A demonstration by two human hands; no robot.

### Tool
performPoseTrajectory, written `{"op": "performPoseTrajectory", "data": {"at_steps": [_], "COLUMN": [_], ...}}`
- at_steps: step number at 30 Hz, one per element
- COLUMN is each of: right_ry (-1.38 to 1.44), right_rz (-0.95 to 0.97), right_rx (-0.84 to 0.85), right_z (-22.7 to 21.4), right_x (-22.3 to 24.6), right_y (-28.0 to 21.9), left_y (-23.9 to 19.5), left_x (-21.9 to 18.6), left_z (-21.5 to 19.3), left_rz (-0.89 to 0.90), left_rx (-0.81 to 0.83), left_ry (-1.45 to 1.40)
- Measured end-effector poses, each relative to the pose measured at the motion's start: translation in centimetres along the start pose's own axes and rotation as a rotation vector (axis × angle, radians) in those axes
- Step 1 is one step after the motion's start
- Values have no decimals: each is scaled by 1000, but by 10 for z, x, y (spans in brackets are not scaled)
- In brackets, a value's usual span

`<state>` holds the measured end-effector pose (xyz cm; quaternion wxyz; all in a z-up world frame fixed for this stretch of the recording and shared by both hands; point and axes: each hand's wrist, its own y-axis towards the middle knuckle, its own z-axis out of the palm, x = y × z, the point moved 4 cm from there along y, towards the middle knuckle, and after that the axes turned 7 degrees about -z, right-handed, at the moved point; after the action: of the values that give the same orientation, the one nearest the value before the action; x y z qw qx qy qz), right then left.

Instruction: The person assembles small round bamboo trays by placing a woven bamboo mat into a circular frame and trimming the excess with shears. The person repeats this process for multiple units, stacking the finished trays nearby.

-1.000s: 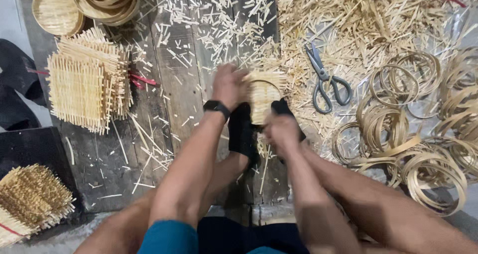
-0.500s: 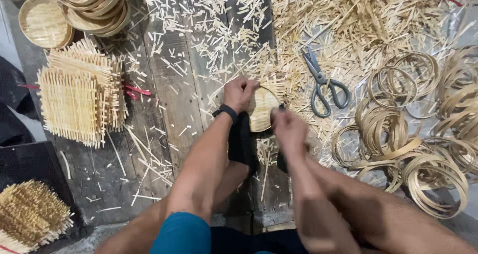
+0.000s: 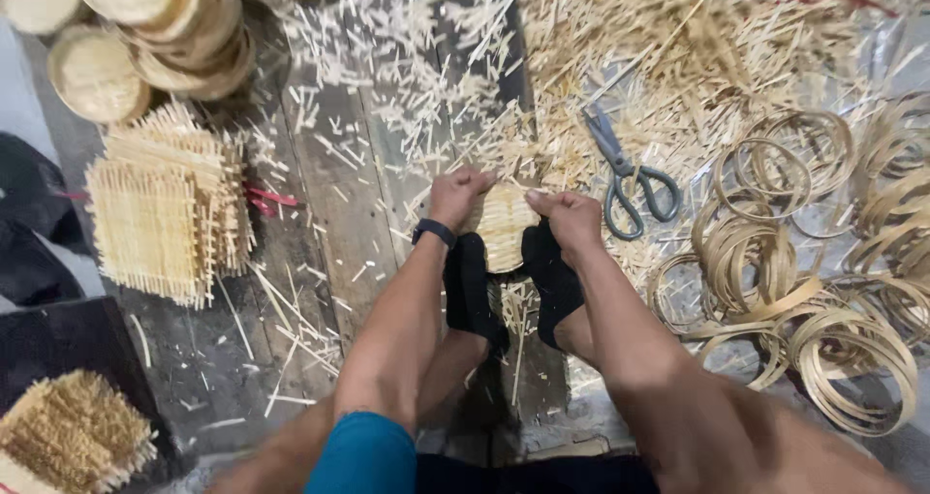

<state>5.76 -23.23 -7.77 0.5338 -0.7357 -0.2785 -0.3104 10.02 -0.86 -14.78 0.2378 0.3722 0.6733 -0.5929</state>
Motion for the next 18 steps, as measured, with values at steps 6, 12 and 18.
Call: {"op": "performPoseTrajectory", "data": {"at_steps": [6, 12, 18], "right_ry": [-552, -1346, -906], "right_rz": [-187, -259, -412], "right_rx": [19, 213, 167], "right_z": [-140, -256, -191], "right_x": [125, 150, 0], "right_y": [-4, -8, 35], "left_y": [-42, -126, -184], "left_x": [-50, -102, -59], "left_z": [-3, 11, -2], "left_rz": [218, 452, 819], "left_rx": [181, -35, 49], "left_ry": [119, 786, 1135]}}
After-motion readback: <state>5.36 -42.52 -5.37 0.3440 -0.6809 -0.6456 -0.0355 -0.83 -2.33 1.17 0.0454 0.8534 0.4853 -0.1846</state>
